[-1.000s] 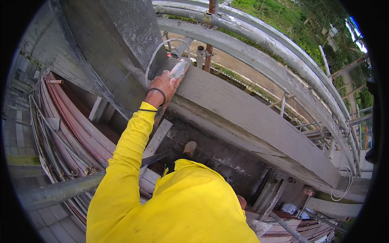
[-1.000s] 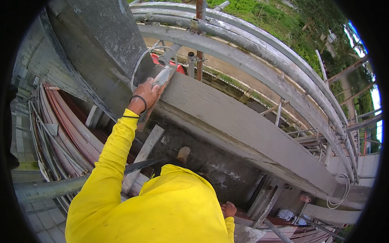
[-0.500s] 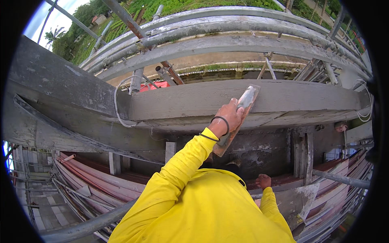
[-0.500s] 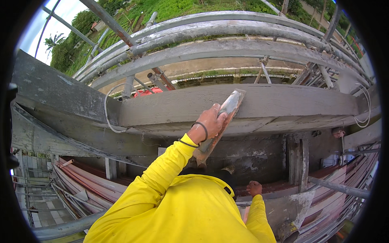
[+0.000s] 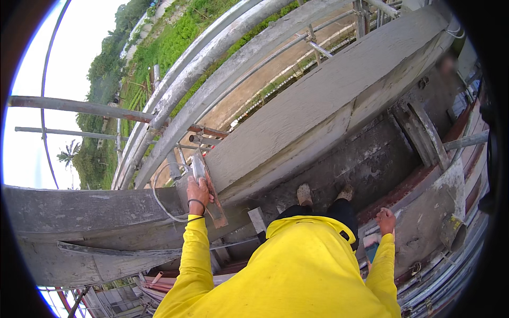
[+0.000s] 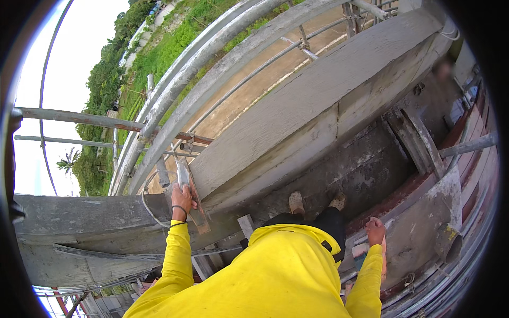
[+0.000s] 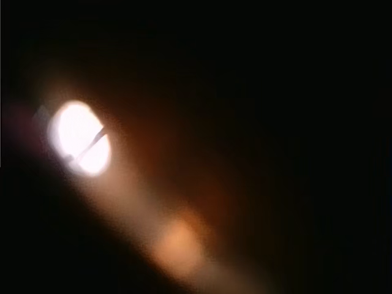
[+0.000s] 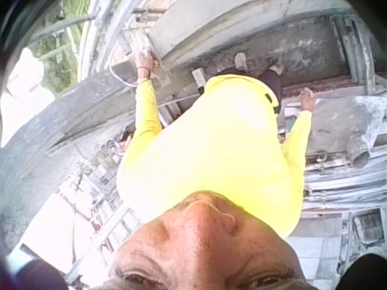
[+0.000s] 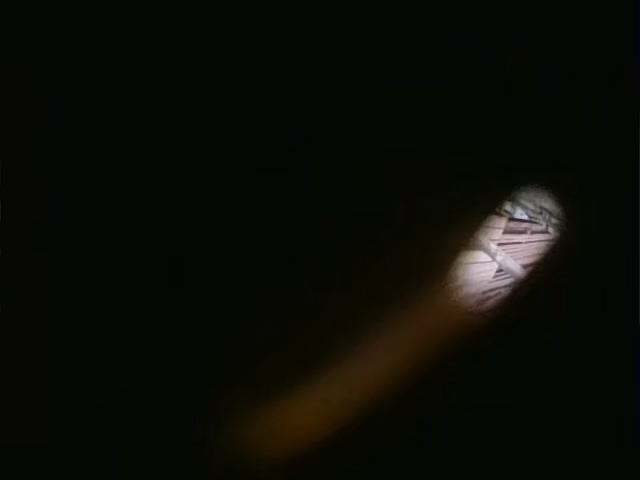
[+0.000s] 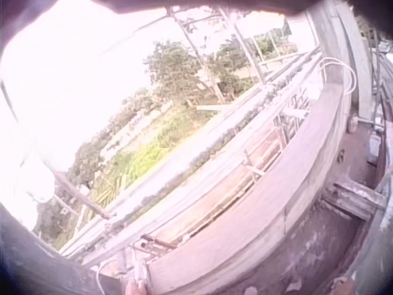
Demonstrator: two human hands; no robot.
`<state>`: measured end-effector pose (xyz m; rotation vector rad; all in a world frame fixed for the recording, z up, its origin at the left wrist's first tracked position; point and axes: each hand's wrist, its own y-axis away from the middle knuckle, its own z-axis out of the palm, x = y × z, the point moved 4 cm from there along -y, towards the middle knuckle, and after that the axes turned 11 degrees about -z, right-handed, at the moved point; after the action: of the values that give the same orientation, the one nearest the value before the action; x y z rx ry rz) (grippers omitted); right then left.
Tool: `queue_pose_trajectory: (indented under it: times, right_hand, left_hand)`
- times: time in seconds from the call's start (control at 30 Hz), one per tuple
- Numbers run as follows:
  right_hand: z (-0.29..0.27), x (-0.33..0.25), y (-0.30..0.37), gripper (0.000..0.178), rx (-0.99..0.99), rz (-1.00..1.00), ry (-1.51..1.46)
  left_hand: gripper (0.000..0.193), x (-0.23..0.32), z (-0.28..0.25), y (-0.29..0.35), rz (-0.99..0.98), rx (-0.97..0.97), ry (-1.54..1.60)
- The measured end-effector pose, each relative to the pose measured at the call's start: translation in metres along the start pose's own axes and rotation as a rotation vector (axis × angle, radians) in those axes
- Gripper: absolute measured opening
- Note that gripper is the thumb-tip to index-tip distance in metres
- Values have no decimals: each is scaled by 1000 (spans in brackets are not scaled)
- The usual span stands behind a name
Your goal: The person applies and smooths wet plaster onto a concrete beam using a trowel and a float. They repeatedly scrape, spread, and level the material along the beam's surface while standing on scaffolding.
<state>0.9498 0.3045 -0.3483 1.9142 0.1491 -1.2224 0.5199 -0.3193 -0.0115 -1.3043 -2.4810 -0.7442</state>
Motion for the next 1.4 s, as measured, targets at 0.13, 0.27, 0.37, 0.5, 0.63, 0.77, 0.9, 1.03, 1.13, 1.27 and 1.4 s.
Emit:
queue_pose_trajectory:
  times: [0.13,0.27,0.37,0.5,0.63,0.77,0.9,1.03,1.13,1.27,1.4]
  right_hand:
    - [20,30,38,24,18,60,20]
    - [42,54,47,25,-40,-1,48]
    - [52,38,50,26,-69,-10,87]
    - [20,37,50,26,7,-88,-22]
    - [-13,-18,94,23,272,-66,-157]
    - [-44,22,133,20,585,-44,-242]
    - [-67,39,161,22,876,-54,-256]
    - [-82,87,164,22,1038,-25,-398]
    - [-74,90,156,21,1020,-36,-460]
    - [-65,74,116,23,935,-77,-370]
    - [-66,23,88,26,784,-163,-244]
  left_hand:
    - [26,76,58,15,73,-161,133]
    - [27,221,128,89,260,-308,66]
    - [34,327,188,134,465,-514,5]
    - [35,423,190,178,764,-831,80]
    - [20,430,177,203,1158,-653,50]
    - [23,388,143,243,997,-702,279]
    - [28,351,160,248,1078,-623,273]
    - [28,357,149,222,913,-623,173]
    - [26,325,97,169,753,-481,232]
    - [24,208,37,73,432,-137,93]
    - [23,108,30,7,200,-23,-48]
